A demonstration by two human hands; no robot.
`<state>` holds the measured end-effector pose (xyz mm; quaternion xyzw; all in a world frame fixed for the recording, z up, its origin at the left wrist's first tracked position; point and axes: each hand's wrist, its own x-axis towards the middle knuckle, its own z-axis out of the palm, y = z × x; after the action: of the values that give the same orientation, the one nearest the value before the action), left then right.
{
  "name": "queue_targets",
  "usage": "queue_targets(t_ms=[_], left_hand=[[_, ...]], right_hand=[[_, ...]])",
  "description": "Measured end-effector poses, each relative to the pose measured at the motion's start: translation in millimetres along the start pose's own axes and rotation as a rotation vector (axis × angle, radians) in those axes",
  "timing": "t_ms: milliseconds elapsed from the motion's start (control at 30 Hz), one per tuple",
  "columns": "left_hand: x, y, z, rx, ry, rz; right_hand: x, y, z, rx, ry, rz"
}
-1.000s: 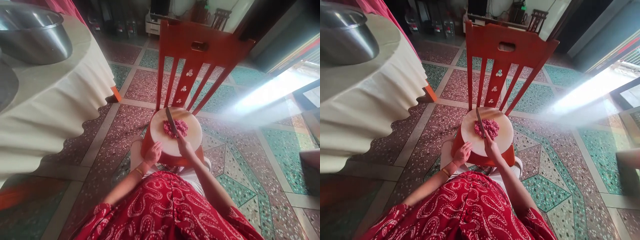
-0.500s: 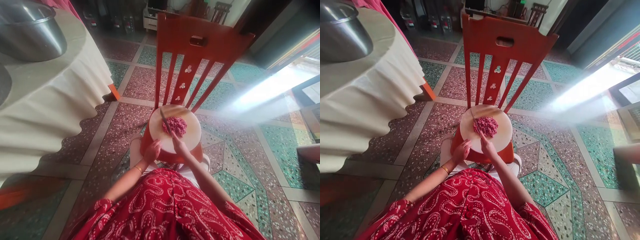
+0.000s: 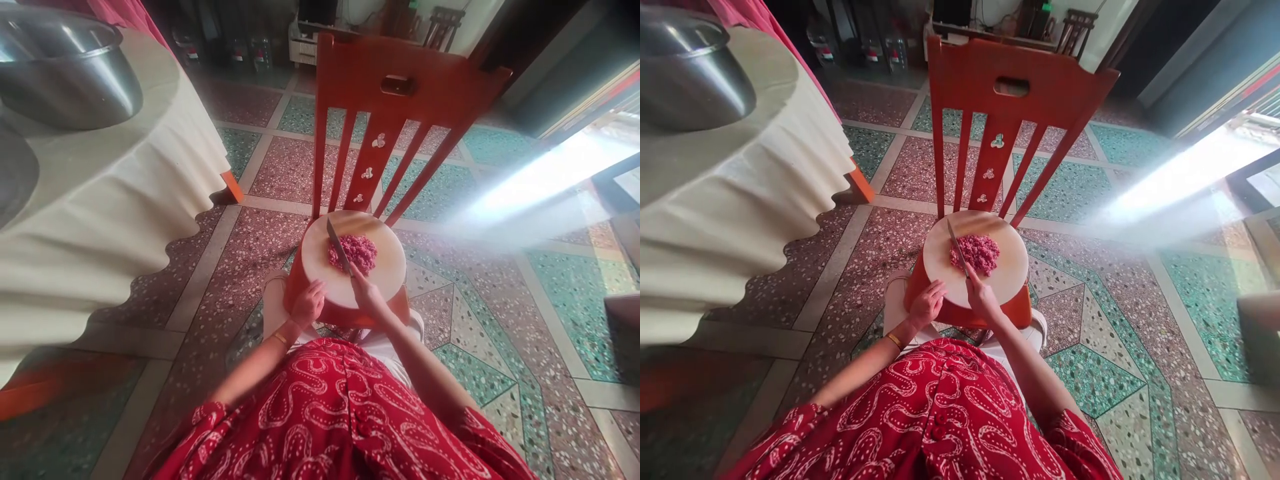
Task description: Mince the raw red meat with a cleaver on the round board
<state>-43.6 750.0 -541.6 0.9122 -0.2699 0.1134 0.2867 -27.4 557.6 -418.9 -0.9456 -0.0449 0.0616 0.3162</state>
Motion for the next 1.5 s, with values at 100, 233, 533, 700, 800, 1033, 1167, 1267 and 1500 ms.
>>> queue_targets(t_ms=[100,233,533,700,800,1033,1167,1267,1500], left_hand=[[0.2,0.6,-0.7,0.001,0.0,-0.002],[0.0,0.9,-0.9,-0.007,-0.022,-0.01],[1.1,1.1,-0.8,-0.012,-0.013,-0.002],[0.8,1.7,-1.4,-0.002,-0.008,-0.009],[0.7,1.4,-1.3,0.002,-0.032,-0.007],[1.5,2.2,-1.8,0.012,-0.009,0.0],[2.3,2.6,-3.0,-0.015,-0.022,-0.001],[2.1,1.9,-2.1,-0.014,-0.016,0.0],[1.8,1.7,-1.2,-0.004,-0.023,0.001]], right_hand=[[-1.4,-1.2,-0.1,-0.015,0.023,-0.042],[-3.4,2.2,3.4,-0.031,-0.065,0.011],[-6.6,2.4,1.3,0.038,-0.034,0.011],[-8.7,-5.9,-4.7,0.051,0.042,-0.034],[-10.6,-5.7,-0.3,0.025,-0.01,-0.045],[-12.5,-5.5,1.5,0.055,0.026,-0.062],[-13.9,-1.6,5.4,0.011,-0.066,-0.012],[-14.5,-0.4,4.4,0.026,-0.046,0.009],[-3.8,6.5,3.9,-0.022,-0.004,0.014]])
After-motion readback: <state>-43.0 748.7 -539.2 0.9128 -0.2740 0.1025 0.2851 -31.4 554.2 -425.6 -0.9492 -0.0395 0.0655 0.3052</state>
